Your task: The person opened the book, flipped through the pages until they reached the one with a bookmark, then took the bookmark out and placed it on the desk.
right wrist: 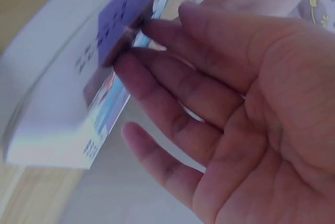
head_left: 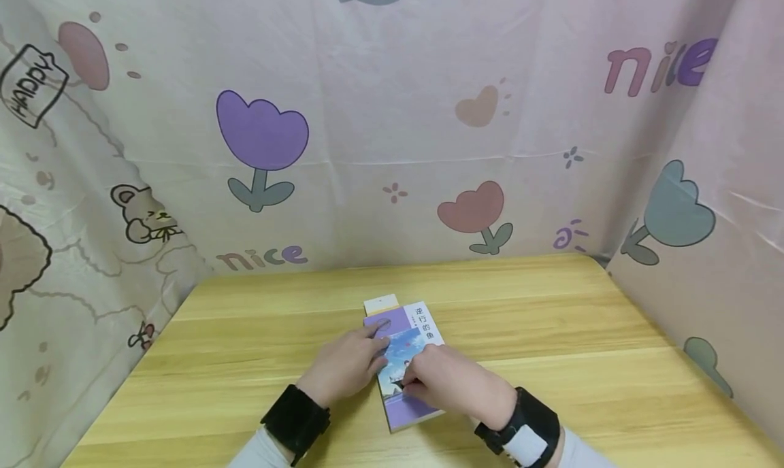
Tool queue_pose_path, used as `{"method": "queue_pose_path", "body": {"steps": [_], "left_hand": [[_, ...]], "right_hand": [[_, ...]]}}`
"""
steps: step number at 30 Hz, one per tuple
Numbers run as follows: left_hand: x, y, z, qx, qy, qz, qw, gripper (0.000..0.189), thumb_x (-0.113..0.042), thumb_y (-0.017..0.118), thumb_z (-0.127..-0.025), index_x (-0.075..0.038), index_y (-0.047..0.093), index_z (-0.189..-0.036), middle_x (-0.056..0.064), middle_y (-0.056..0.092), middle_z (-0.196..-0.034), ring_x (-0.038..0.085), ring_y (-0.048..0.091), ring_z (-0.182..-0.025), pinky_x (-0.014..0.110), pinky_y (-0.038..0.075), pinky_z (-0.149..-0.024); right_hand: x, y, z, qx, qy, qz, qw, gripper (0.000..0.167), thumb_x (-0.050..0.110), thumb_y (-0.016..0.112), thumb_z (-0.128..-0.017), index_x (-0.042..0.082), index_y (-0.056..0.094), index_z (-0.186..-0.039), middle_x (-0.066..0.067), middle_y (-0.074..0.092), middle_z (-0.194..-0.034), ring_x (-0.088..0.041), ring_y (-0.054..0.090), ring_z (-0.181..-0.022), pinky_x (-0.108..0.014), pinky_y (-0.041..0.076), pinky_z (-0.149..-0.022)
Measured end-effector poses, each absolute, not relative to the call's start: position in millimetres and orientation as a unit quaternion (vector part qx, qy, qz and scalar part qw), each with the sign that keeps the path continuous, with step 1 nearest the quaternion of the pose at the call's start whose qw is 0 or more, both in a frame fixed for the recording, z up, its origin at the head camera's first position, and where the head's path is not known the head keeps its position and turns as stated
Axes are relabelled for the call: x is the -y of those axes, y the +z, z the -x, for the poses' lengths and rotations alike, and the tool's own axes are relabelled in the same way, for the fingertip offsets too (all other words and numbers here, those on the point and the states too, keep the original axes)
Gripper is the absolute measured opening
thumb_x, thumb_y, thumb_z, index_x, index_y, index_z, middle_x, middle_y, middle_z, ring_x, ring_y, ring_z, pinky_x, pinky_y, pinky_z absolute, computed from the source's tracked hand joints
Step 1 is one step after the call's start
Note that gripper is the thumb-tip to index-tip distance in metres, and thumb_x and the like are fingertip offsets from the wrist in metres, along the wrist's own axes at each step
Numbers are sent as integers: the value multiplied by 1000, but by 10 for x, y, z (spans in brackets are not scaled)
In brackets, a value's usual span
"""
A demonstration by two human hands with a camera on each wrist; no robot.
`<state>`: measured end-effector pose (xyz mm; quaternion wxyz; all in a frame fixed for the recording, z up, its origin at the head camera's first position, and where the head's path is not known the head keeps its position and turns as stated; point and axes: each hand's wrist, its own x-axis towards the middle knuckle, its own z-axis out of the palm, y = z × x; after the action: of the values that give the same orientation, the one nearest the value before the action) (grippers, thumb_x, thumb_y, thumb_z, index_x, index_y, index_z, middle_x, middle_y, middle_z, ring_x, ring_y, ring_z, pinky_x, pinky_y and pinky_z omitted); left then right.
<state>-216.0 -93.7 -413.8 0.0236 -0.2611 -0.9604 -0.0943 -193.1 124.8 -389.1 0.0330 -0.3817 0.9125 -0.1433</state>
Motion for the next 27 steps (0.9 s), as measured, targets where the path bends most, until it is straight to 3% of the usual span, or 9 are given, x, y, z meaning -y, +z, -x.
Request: {"method": "queue_pose_path", "body": {"steps": [4, 12, 17, 21, 24, 27], "left_hand": [[931, -4111, 2154, 961, -110, 252, 4, 46, -33, 74, -102, -11, 70, -142, 22, 58, -157, 42, 60, -141, 60, 55, -112], [951, -4050, 2138, 962, -126, 241, -14, 58, -38, 85, -93, -4, 67, -137, 20, 66, -138, 34, 72, -115, 53, 63, -98], [952, -4005, 2101, 962, -144, 230, -34, 70, -41, 87, -90, 0, 65, -141, 25, 64, -143, 37, 70, -120, 56, 62, -101], [957, -3951, 2070, 960, -145, 235, -45, 56, -39, 91, -85, -2, 72, -122, 13, 73, -115, 25, 70, -98, 46, 64, -86], [960, -3930, 2064, 957, -139, 250, -55, 42, -40, 92, -84, -10, 71, -105, -1, 66, -88, 13, 58, -77, 32, 54, -67], [961, -3946, 2075, 954, -136, 262, -58, 39, -41, 90, -86, -12, 69, -103, -4, 61, -83, 10, 52, -72, 27, 47, -63]], "right_hand": [[-1345, -3856, 2008, -918, -164, 355, 73, 7, 19, 80, -97, 16, 84, -92, 14, 72, -80, 5, 54, -65, -14, 50, -60], [-1614, -3836, 2202, -962, -117, 248, 8, 11, 14, 86, -90, 6, 80, -95, -5, 73, -89, -13, 61, -74, -34, 60, -69], [-1706, -3877, 2284, -965, -127, 229, 22, 11, 13, 86, -90, 6, 77, -93, -3, 64, -86, -13, 54, -73, -31, 53, -64], [-1737, -3896, 2319, -956, -162, 240, 49, 9, 9, 83, -92, 8, 75, -87, 2, 59, -71, -10, 50, -62, -23, 42, -54], [-1747, -3898, 2327, -951, -177, 247, 58, 8, 7, 82, -92, 6, 77, -86, 4, 56, -64, -8, 46, -57, -20, 35, -51], [-1751, -3897, 2320, -951, -178, 247, 59, 10, 7, 83, -91, 6, 76, -84, 5, 54, -63, -8, 45, -56, -20, 33, -51]]}}
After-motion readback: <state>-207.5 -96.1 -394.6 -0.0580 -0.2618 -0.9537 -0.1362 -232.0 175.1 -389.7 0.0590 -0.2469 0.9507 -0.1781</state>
